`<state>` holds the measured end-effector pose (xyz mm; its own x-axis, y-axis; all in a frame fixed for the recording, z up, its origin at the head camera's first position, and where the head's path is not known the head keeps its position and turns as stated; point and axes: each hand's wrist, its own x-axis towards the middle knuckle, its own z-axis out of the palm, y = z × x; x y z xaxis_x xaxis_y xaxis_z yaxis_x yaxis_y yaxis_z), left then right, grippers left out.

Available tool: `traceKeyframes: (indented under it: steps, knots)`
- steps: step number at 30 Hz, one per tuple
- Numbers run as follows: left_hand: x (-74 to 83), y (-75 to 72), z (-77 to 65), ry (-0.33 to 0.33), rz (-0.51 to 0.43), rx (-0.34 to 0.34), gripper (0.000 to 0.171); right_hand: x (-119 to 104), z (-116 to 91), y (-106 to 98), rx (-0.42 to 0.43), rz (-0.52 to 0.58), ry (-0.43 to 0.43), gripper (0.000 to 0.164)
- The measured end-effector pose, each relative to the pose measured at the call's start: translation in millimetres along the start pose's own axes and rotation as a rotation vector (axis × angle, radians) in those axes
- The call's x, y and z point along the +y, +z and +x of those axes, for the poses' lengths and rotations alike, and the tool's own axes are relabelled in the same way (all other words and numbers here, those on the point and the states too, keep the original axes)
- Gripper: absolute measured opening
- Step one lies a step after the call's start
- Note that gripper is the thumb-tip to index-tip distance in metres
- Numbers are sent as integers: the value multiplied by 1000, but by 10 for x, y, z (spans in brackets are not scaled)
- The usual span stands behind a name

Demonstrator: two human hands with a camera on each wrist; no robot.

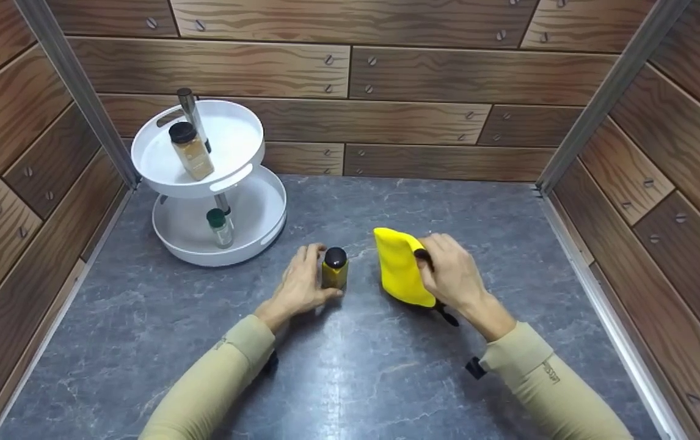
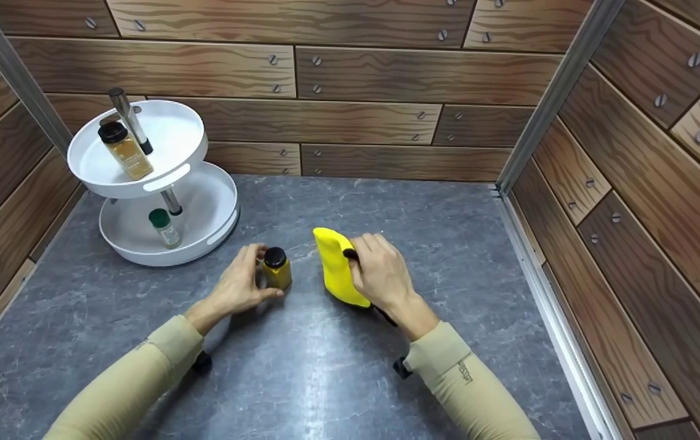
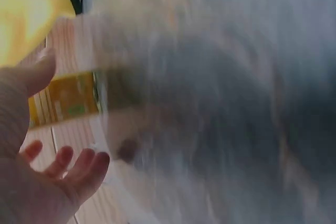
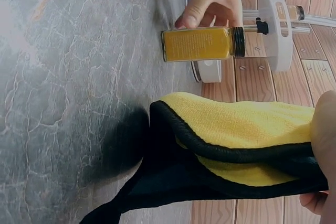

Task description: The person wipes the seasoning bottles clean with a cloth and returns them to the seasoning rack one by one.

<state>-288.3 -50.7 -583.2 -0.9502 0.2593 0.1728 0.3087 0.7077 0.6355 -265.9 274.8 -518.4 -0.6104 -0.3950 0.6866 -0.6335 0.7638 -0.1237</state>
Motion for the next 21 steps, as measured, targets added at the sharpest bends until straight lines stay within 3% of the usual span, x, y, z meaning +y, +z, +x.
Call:
traceKeyframes:
  steps: [3,7,14,21]
  knots:
    - [-30,-43,34,47,81,-61,103,11,-13,1,-5,-7,4,20]
    - [-51,-75,97,97,123,-122,103,11,-20,22,-2,-5,-2,20]
    - [-117,-87,156,118,31,-217,88,-1,-14,46,3,-4,-21,20]
    - [-142,-78,159,178,-17,-208,68,-10,-2,47,-6,-2,-19,21]
